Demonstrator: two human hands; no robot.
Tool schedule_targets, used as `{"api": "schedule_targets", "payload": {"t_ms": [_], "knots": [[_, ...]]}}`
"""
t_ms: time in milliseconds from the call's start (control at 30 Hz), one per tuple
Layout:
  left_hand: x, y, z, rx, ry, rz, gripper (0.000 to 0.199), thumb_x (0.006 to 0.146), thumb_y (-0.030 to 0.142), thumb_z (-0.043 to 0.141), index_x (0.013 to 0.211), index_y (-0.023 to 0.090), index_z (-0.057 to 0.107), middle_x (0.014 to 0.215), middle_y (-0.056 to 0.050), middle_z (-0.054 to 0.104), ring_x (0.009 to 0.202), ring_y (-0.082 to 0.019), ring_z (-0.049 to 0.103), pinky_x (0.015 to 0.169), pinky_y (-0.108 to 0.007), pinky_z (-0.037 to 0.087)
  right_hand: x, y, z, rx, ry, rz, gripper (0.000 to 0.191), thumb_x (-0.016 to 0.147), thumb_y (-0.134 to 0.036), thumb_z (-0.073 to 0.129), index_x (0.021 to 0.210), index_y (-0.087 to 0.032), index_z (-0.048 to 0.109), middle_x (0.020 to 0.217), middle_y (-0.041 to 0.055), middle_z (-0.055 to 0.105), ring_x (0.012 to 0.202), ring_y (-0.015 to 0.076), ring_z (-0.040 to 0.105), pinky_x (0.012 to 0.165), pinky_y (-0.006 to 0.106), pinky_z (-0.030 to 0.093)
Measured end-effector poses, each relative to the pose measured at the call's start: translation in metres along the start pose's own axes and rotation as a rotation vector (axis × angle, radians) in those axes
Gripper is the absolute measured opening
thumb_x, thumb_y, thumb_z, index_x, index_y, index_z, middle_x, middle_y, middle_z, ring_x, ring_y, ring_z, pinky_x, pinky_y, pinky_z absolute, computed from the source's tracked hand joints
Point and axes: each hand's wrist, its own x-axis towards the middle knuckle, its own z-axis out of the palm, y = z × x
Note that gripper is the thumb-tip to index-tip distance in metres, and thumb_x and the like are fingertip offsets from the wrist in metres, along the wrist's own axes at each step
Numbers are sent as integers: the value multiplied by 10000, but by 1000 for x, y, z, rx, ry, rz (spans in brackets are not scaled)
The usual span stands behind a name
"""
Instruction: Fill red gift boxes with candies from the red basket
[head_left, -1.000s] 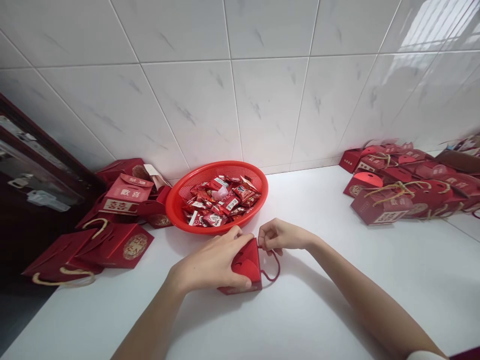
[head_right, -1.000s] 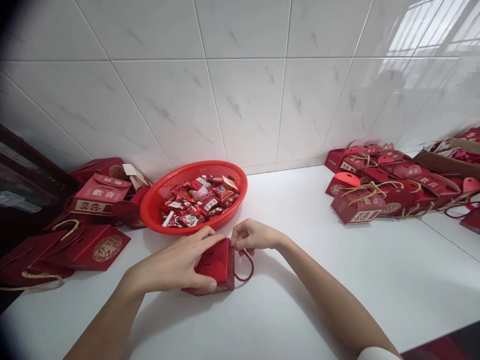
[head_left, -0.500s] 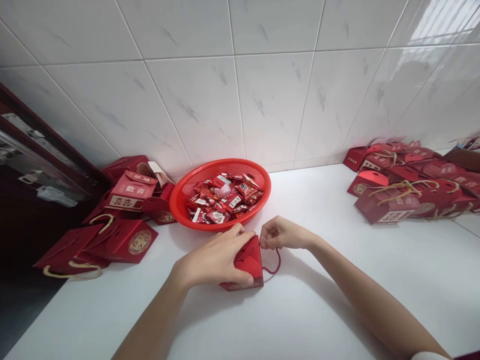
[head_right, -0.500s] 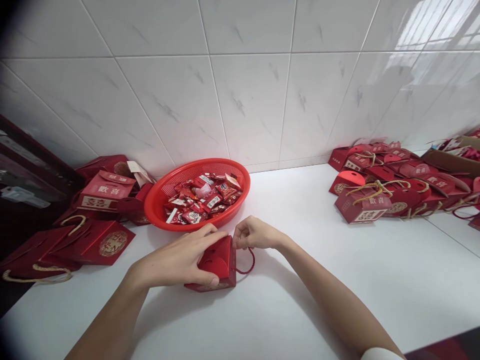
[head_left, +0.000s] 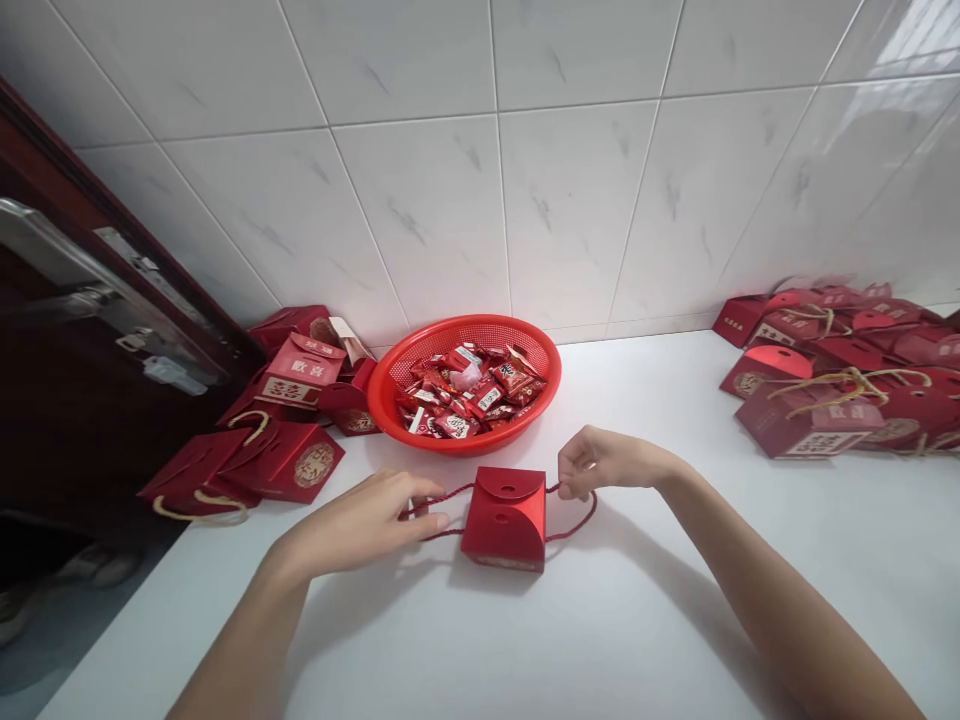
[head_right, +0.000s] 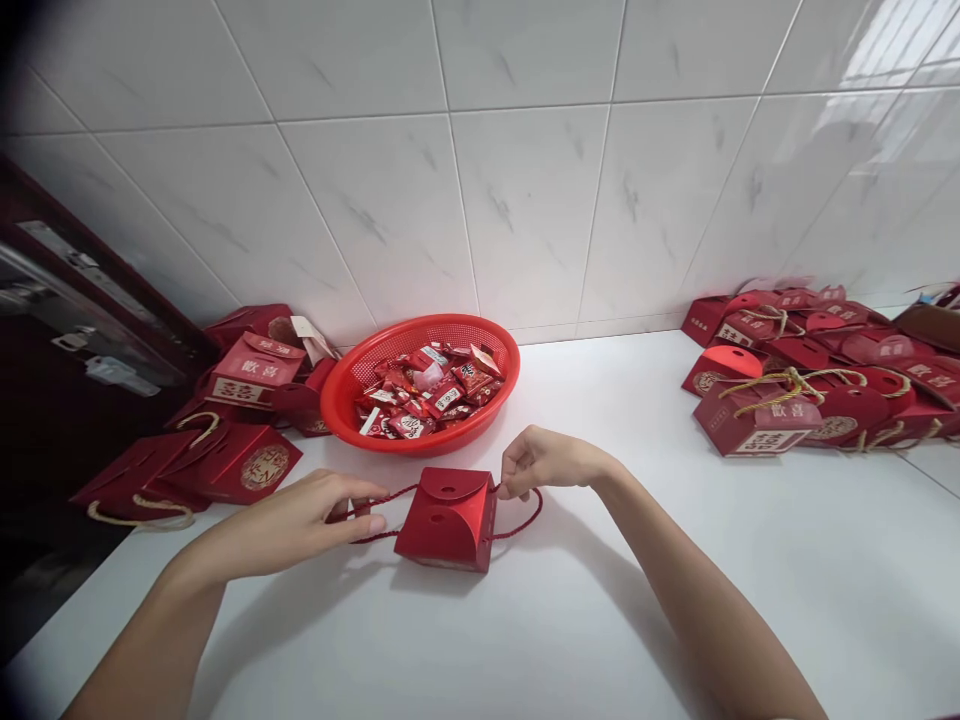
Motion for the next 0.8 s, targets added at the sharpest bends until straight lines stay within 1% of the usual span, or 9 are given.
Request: {"api": "schedule_targets", "payload": {"t_ms": [67, 100, 133, 267, 400, 500, 633, 733, 800], "knots": [[0, 0, 4, -89, -54, -12, 422, 890, 532, 556, 664, 181, 614, 635, 4, 580, 600, -155, 529, 546, -240, 335, -4, -2, -3, 52, -12, -10, 299, 698, -418, 803, 674, -148, 676, 615, 2, 642, 637, 129, 561, 625, 257, 420], [1, 0, 6, -159, -55, -7, 420, 897, 529, 545, 670, 180, 598, 630, 9, 558, 596, -146, 509, 548, -237, 336, -5, -4, -4, 91, -5, -20, 300, 705, -420, 803, 682, -148, 678, 634, 11, 656, 651, 134, 574, 644, 264, 432], [2, 0, 7, -245, -23, 1, 409, 894, 530, 552, 690, 178, 597, 640, 10, 554, 603, -141, 504, 559, -236, 354, -7, -5, -5, 136, 8, -35, 301, 709, -421, 805, 690, -148, 679, 653, 19, 669, 662, 139, 587, 666, 272, 446], [3, 5, 10, -554, 76, 33, 406, 873, 556, 606, 748, 170, 619, 734, -21, 629, 639, -137, 558, 616, -251, 450, -15, -15, -4, 316, 115, -123, 303, 727, -423, 819, 752, -152, 686, 662, 20, 671, 666, 144, 611, 748, 305, 482], [-1, 12, 9, -741, 126, 62, 402, 883, 535, 632, 749, 156, 643, 749, -47, 665, 660, -151, 606, 657, -287, 520, -23, -29, 1, 397, 205, -218, 313, 737, -432, 820, 844, -161, 705, 699, 24, 670, 702, 159, 624, 774, 330, 504], [-4, 19, 7, -880, 174, 112, 365, 850, 495, 701, 769, 139, 690, 787, -71, 692, 688, -167, 626, 693, -327, 558, -29, -39, 6, 428, 258, -286, 309, 728, -412, 830, 859, -170, 690, 754, 29, 675, 710, 161, 627, 762, 337, 521], [-3, 32, 5, -1065, 208, 165, 306, 793, 430, 789, 884, 142, 741, 956, -112, 752, 852, -225, 687, 812, -382, 578, -31, -49, 10, 415, 330, -349, 280, 753, -367, 819, 872, -174, 656, 794, 25, 672, 682, 147, 622, 702, 315, 530], [-1, 48, 6, -1098, 161, 197, 317, 824, 417, 768, 997, 152, 746, 1126, -135, 744, 1044, -289, 690, 929, -454, 557, -28, -56, 16, 353, 353, -383, 259, 793, -365, 790, 875, -168, 644, 760, 19, 671, 692, 146, 629, 709, 306, 530], [1, 59, 10, -1087, 126, 215, 365, 847, 428, 744, 1090, 156, 735, 1228, -143, 712, 1163, -321, 654, 1006, -497, 522, -25, -61, 21, 307, 339, -362, 281, 800, -394, 781, 891, -166, 645, 756, 23, 679, 724, 161, 648, 712, 307, 534]]}}
